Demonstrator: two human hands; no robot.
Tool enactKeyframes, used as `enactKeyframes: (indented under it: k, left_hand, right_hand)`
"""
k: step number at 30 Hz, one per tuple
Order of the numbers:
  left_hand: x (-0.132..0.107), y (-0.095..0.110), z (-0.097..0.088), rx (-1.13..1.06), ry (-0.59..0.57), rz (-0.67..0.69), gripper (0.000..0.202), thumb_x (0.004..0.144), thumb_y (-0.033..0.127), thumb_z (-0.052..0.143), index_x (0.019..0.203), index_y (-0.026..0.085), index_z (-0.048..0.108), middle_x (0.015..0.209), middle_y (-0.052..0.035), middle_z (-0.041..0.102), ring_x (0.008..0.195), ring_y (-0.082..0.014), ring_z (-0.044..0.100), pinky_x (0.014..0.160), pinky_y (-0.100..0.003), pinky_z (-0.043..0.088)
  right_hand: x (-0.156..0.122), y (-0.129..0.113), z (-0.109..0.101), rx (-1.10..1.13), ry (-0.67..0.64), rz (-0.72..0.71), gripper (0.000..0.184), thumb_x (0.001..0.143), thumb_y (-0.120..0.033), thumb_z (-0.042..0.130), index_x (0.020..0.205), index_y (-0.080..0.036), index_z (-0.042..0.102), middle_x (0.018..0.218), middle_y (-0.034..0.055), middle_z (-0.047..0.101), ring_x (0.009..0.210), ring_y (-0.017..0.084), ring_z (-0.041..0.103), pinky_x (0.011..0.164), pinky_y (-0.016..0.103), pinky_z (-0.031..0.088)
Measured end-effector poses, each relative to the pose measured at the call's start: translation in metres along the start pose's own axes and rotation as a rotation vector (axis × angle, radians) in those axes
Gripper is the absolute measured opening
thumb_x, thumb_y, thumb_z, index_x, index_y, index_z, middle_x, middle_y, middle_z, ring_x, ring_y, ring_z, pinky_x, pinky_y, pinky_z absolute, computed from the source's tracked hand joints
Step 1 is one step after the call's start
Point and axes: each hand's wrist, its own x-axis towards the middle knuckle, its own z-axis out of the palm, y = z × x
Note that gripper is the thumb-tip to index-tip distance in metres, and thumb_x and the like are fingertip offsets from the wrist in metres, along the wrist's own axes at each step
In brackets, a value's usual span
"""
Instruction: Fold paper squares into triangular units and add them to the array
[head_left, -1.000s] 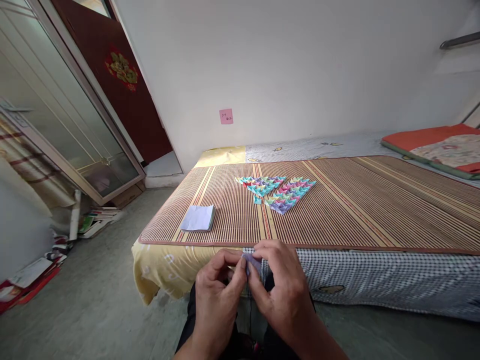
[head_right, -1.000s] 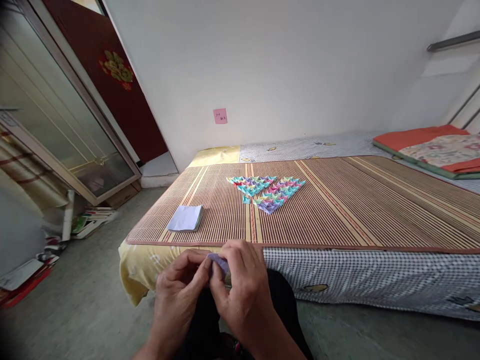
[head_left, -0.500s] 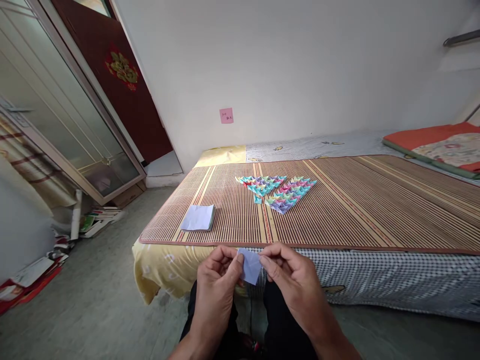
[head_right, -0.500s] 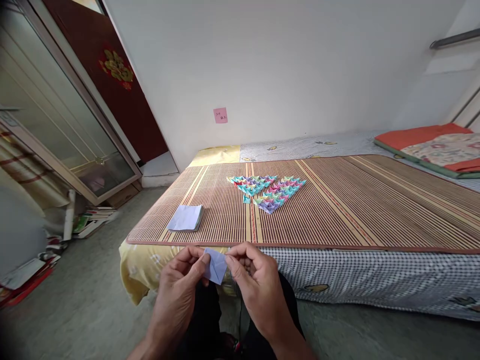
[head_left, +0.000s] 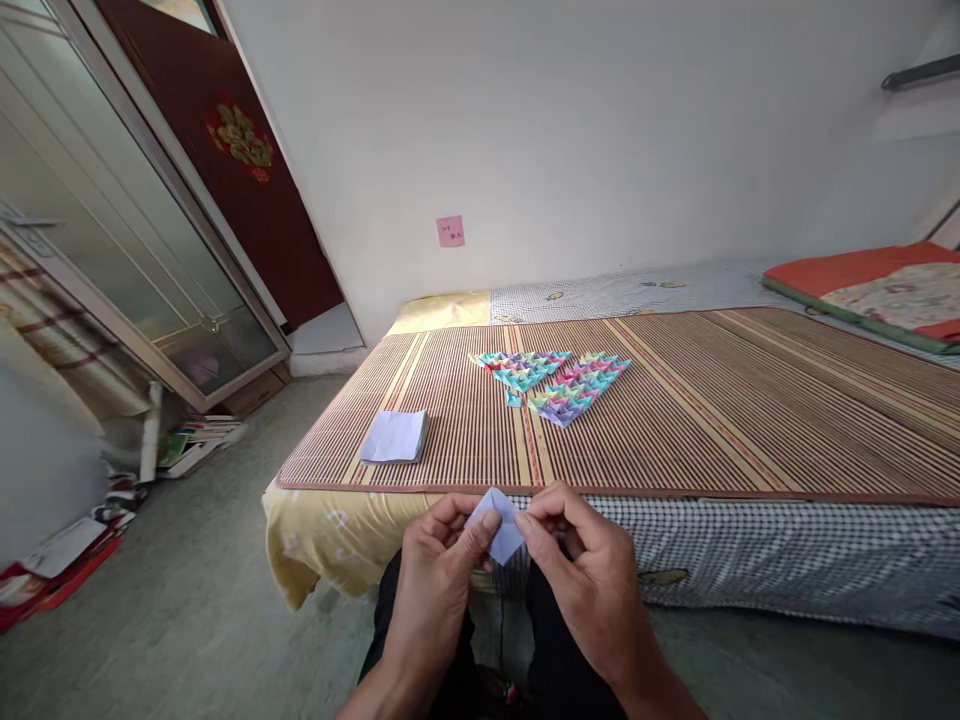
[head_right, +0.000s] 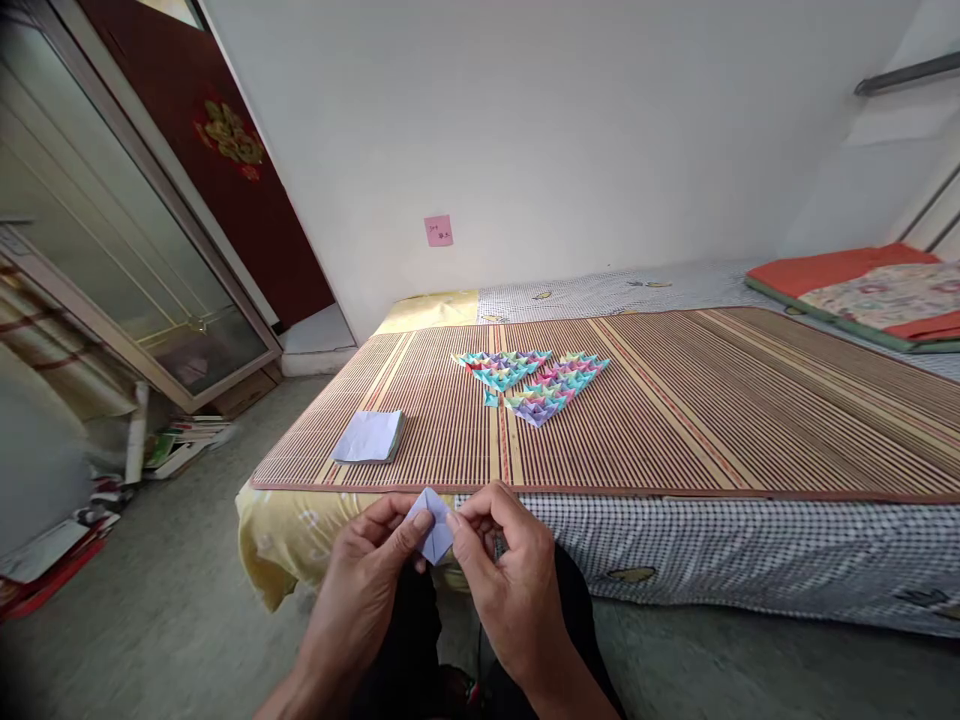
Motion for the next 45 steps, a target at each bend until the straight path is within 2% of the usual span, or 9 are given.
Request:
enactKeyframes:
  k: [4, 8, 17, 22, 26, 29, 34, 40, 45]
  left_hand:
    - [0.004, -0.001, -0.002, -0.015, -0.053, -0.046, 0.037, 0.076, 0.044, 0.089, 0.069, 0.014, 0.068, 0.060, 0.0024, 0.056, 0.057, -0.0088, 0.042, 0.054, -0.020, 0.034]
    - [0.004, -0.001, -0.003, 0.038, -0.083, -0.058, 0.038, 0.077, 0.046, 0.087, 0.074, 0.014, 0.067, 0.067, 0.0002, 0.059, 0.061, -0.0111, 0.047, 0.059, -0.023, 0.036]
    - [0.002, 0.004, -0.007, 0.273, -0.144, 0.046, 0.036, 0.086, 0.044, 0.076, 0.071, 0.016, 0.059, 0.065, 0.0022, 0.049, 0.063, -0.0120, 0.040, 0.058, -0.025, 0.033]
    - [0.002, 0.004, -0.006, 0.245, -0.174, 0.079, 0.031, 0.086, 0.039, 0.078, 0.073, 0.017, 0.061, 0.065, 0.0027, 0.052, 0.062, -0.0118, 0.043, 0.058, -0.024, 0.036]
    - [0.000, 0.008, -0.007, 0.167, -0.143, 0.067, 0.029, 0.086, 0.043, 0.079, 0.086, 0.016, 0.069, 0.076, -0.0013, 0.064, 0.068, -0.0141, 0.054, 0.064, -0.024, 0.044]
    - [0.000, 0.011, -0.010, 0.203, -0.190, 0.055, 0.040, 0.095, 0.052, 0.067, 0.081, 0.015, 0.071, 0.071, -0.0019, 0.063, 0.067, -0.0141, 0.055, 0.064, -0.024, 0.046]
    - [0.002, 0.009, -0.011, 0.213, -0.224, -0.002, 0.038, 0.087, 0.051, 0.077, 0.075, 0.015, 0.073, 0.065, -0.0015, 0.065, 0.060, -0.0139, 0.054, 0.058, -0.023, 0.042]
    - [-0.002, 0.009, -0.006, 0.450, -0.143, 0.153, 0.035, 0.095, 0.042, 0.068, 0.071, 0.016, 0.071, 0.066, -0.0001, 0.063, 0.064, -0.0142, 0.052, 0.061, -0.024, 0.040]
    - [-0.005, 0.008, -0.004, 0.484, -0.142, 0.159, 0.036, 0.094, 0.042, 0.068, 0.069, 0.016, 0.070, 0.063, 0.0004, 0.060, 0.062, -0.0142, 0.050, 0.059, -0.024, 0.038]
  right_hand:
    - [0.003, 0.002, 0.000, 0.100, -0.034, 0.061, 0.022, 0.099, -0.033, 0.065, 0.080, -0.022, 0.064, 0.072, -0.0019, 0.060, 0.065, 0.014, 0.058, 0.060, 0.024, 0.047]
    - [0.011, 0.000, -0.002, 0.122, -0.126, 0.105, 0.018, 0.099, -0.036, 0.065, 0.090, -0.021, 0.070, 0.080, 0.0009, 0.067, 0.075, 0.017, 0.063, 0.069, 0.027, 0.050]
    - [0.017, -0.001, 0.000, 0.213, -0.234, 0.180, 0.022, 0.097, -0.037, 0.063, 0.085, -0.020, 0.070, 0.076, 0.0007, 0.063, 0.072, 0.016, 0.058, 0.067, 0.027, 0.046]
    - [0.018, 0.002, 0.004, 0.284, -0.187, 0.207, 0.023, 0.094, -0.036, 0.065, 0.079, -0.020, 0.067, 0.070, -0.0016, 0.057, 0.064, 0.014, 0.052, 0.059, 0.025, 0.042]
    - [0.017, 0.004, 0.005, 0.369, -0.164, 0.264, 0.024, 0.093, -0.038, 0.068, 0.079, -0.019, 0.067, 0.068, -0.0023, 0.056, 0.061, 0.012, 0.050, 0.056, 0.023, 0.042]
    - [0.016, 0.004, 0.006, 0.393, -0.156, 0.265, 0.024, 0.094, -0.039, 0.070, 0.079, -0.020, 0.068, 0.069, -0.0018, 0.057, 0.061, 0.013, 0.053, 0.056, 0.023, 0.046]
    - [0.014, 0.004, 0.011, 0.470, -0.188, 0.290, 0.024, 0.097, -0.043, 0.069, 0.088, -0.021, 0.070, 0.071, -0.0016, 0.059, 0.058, 0.014, 0.058, 0.052, 0.025, 0.053]
    - [0.020, 0.004, 0.011, 0.353, -0.251, 0.245, 0.027, 0.091, -0.046, 0.074, 0.086, -0.020, 0.075, 0.081, 0.0028, 0.063, 0.072, 0.017, 0.062, 0.058, 0.026, 0.057]
    - [0.021, 0.007, 0.014, 0.354, -0.205, 0.266, 0.033, 0.090, -0.048, 0.074, 0.075, -0.019, 0.071, 0.072, -0.0001, 0.058, 0.064, 0.014, 0.058, 0.053, 0.022, 0.054]
